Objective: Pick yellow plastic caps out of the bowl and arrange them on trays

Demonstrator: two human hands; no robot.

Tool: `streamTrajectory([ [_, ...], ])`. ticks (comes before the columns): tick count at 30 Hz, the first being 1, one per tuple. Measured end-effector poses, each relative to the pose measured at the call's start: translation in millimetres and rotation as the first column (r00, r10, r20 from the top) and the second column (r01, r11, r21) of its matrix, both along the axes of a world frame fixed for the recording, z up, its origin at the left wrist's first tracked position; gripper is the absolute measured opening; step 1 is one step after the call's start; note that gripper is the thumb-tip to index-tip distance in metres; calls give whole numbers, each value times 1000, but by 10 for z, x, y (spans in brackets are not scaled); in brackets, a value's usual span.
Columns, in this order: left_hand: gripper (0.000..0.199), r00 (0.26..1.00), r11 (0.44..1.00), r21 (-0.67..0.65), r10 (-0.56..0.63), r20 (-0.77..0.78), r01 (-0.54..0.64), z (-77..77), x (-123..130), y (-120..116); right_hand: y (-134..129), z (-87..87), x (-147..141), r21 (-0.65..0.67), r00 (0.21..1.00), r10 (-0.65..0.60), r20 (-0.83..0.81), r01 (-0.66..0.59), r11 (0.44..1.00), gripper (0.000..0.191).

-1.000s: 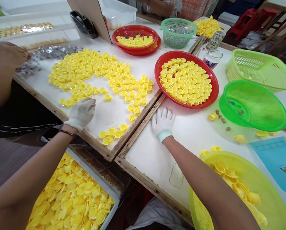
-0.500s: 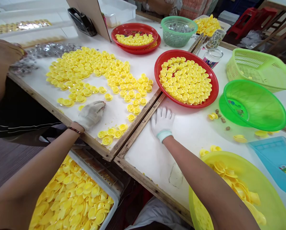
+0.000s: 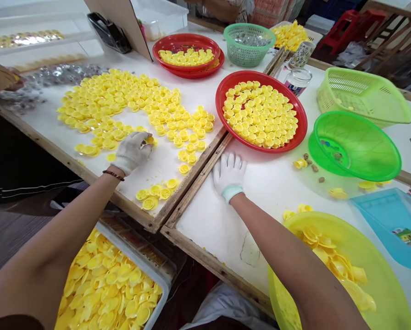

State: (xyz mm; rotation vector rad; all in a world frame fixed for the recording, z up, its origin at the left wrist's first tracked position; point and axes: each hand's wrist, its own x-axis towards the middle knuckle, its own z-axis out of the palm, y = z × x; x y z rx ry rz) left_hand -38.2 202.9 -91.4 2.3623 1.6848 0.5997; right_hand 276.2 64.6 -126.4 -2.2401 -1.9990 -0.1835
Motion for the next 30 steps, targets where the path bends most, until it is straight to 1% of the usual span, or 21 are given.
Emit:
streamTrajectory([
  [3,31,993,998,6,-56,100,56,69,24,-140,-1,11,6,-6,1000,9,-5,-9,1000,59],
  [6,30,990,995,-49,-84,111,90,139,36,-221,-2,22,7,-16,1000,6,-7,-6,1000,60],
  [8,29,993,993,-86,-67,99,75,189,13,-225,-2,24,7,-22,1000,3,-6,-3,1000,60],
  [10,30,998,992,-126,-22,54,28,244,-48,-189,-1,23,6,-25,1000,5,-4,-5,1000,60],
  [13,34,990,981,-161,92,-110,-109,325,-199,-72,-1,23,5,-21,1000,6,-1,-6,1000,60],
  [15,37,953,961,-162,183,-241,-225,360,-312,28,-3,25,5,-19,1000,4,0,-4,1000,60],
  [17,39,911,931,-185,242,-334,-315,370,-409,113,-7,28,5,-22,1000,2,1,-2,1000,60],
  [20,38,878,894,-239,265,-398,-378,346,-485,142,-11,29,5,-30,1000,4,6,-4,1000,60],
  [21,39,881,901,-222,268,-390,-373,332,-485,121,-11,28,5,-30,1000,4,8,-4,1000,60],
  [22,38,894,922,-180,262,-365,-343,316,-472,88,-11,27,5,-29,1000,6,8,-6,1000,60],
  [23,36,916,949,-129,234,-327,-288,298,-444,49,-10,26,5,-28,1000,8,8,-7,1000,60],
  [25,32,959,989,-52,122,-257,-140,250,-354,-27,-7,26,5,-27,1000,10,3,-10,1000,59],
  [27,31,973,997,-70,-5,-230,-11,183,-239,-71,-7,26,5,-25,1000,12,3,-12,1000,59],
  [28,30,972,995,-98,-48,-229,26,144,-184,-79,-7,26,5,-22,1000,12,6,-12,1000,59],
  [30,28,971,990,-133,-83,-224,54,63,-103,-89,-8,26,5,-15,1000,15,15,-15,1000,58],
])
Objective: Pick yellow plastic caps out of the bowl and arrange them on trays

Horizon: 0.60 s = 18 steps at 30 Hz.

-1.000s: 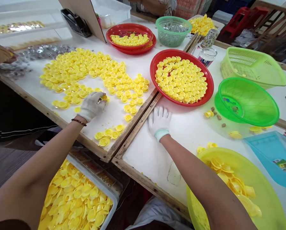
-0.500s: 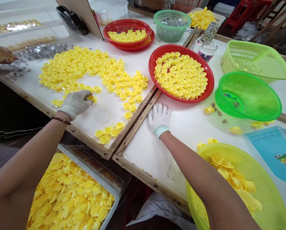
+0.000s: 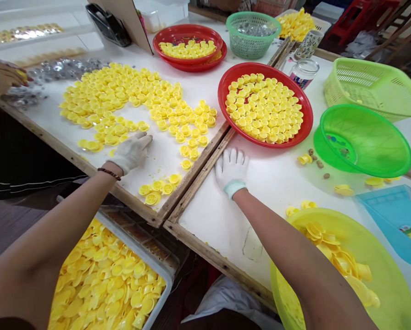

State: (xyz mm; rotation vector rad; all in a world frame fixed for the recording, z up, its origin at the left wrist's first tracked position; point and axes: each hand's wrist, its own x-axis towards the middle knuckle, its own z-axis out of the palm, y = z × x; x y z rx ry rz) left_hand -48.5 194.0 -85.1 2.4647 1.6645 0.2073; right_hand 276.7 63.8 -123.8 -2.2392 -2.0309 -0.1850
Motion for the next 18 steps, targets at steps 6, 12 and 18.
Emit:
streamTrajectory([
  [6,28,992,995,-41,-90,84,94,-26,60,-351,5,-11,5,4,1000,5,7,-5,1000,59],
  [12,26,967,983,-50,-164,193,177,212,374,-845,9,-12,10,-13,1000,9,12,-9,1000,59],
  [18,24,987,969,-198,-135,89,150,312,568,-800,5,14,4,-17,1000,8,23,-7,1000,58],
])
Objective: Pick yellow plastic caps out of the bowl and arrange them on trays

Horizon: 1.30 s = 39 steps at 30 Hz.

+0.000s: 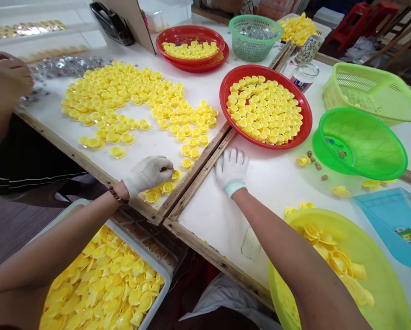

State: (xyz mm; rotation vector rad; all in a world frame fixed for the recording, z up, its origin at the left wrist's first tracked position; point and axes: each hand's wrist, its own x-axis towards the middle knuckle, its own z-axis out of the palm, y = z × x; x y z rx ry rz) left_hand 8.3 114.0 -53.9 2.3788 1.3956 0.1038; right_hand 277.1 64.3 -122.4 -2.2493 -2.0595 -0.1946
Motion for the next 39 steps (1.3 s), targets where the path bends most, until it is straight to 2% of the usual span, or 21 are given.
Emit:
streamTrajectory([
  [3,25,999,997,67,49,-25,-47,71,-76,188,3,5,-1,12,1000,-1,-16,1,1000,57],
  [5,24,989,987,98,135,-60,-129,82,-123,372,4,1,1,18,1000,-2,-20,2,1000,58],
  [9,18,955,957,20,289,-61,-288,-9,-157,725,3,-13,7,27,1000,6,-13,-6,1000,58],
  [12,24,955,956,2,294,21,-295,-72,-205,829,1,-21,9,37,1000,12,-11,-12,999,57],
  [15,34,962,956,109,266,67,-272,-94,-311,758,2,-30,9,43,1000,11,-15,-10,999,57],
  [18,30,971,957,165,230,67,-238,-154,-406,576,6,-37,11,37,1000,5,-18,-4,999,58],
  [23,36,992,980,178,68,102,-85,-332,-472,235,5,-30,11,24,1000,1,-20,-1,1000,58],
  [27,37,993,990,136,17,113,-33,-338,-580,45,-2,-24,10,33,1000,4,-22,-3,999,57],
  [30,38,991,980,145,128,46,-133,-284,-652,9,-3,-32,14,39,1000,8,-30,-7,999,57],
  [33,35,976,970,125,214,-43,-208,-246,-622,61,-2,-40,19,37,999,8,-34,-6,999,58],
  [39,28,991,988,-69,135,-10,-135,-179,-383,158,2,-28,16,24,1000,7,-26,-6,1000,58],
])
